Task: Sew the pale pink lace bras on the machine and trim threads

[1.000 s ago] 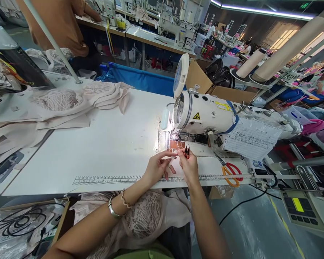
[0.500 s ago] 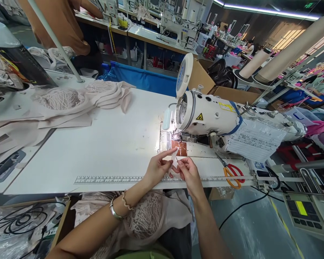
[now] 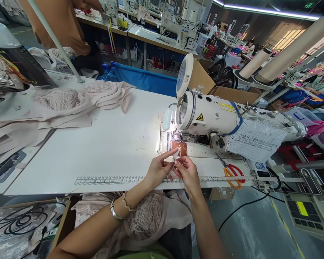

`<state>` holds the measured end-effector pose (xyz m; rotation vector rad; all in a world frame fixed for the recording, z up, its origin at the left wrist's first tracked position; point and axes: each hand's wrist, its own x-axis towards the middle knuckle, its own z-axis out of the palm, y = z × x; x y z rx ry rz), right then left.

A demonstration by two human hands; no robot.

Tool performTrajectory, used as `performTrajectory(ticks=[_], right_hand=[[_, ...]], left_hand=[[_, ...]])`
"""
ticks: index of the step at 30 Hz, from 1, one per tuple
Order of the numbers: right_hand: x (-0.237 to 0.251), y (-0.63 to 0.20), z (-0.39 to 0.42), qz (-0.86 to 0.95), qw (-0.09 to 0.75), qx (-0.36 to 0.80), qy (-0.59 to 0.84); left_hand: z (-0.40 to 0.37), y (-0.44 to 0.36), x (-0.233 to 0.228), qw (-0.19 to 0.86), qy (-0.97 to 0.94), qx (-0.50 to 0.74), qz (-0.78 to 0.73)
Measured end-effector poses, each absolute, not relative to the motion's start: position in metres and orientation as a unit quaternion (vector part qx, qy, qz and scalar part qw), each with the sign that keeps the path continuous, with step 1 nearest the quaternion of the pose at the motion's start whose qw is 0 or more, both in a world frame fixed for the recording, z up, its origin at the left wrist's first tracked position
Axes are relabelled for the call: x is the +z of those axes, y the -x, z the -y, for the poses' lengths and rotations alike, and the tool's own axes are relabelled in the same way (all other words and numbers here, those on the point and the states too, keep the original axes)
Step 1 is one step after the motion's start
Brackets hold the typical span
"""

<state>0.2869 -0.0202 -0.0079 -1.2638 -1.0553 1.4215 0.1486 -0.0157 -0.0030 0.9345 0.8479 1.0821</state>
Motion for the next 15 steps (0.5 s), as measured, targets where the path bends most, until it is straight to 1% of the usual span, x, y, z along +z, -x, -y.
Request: performTrajectory(ticks=[8, 15], right_hand=[[-0.0105, -0.2878, 0.0194, 0.387, 0.466, 0.616, 0.503], [-0.0086, -0.2909, 0.0175, 0.397, 0.453, 0.607, 0.519]], left_hand=[[0.0175, -0.1485, -0.0025, 0.675, -0.420, 0.480, -0.371], [0.0178, -0.1480, -0.0068, 0.672, -0.422, 0.482, -0.373]])
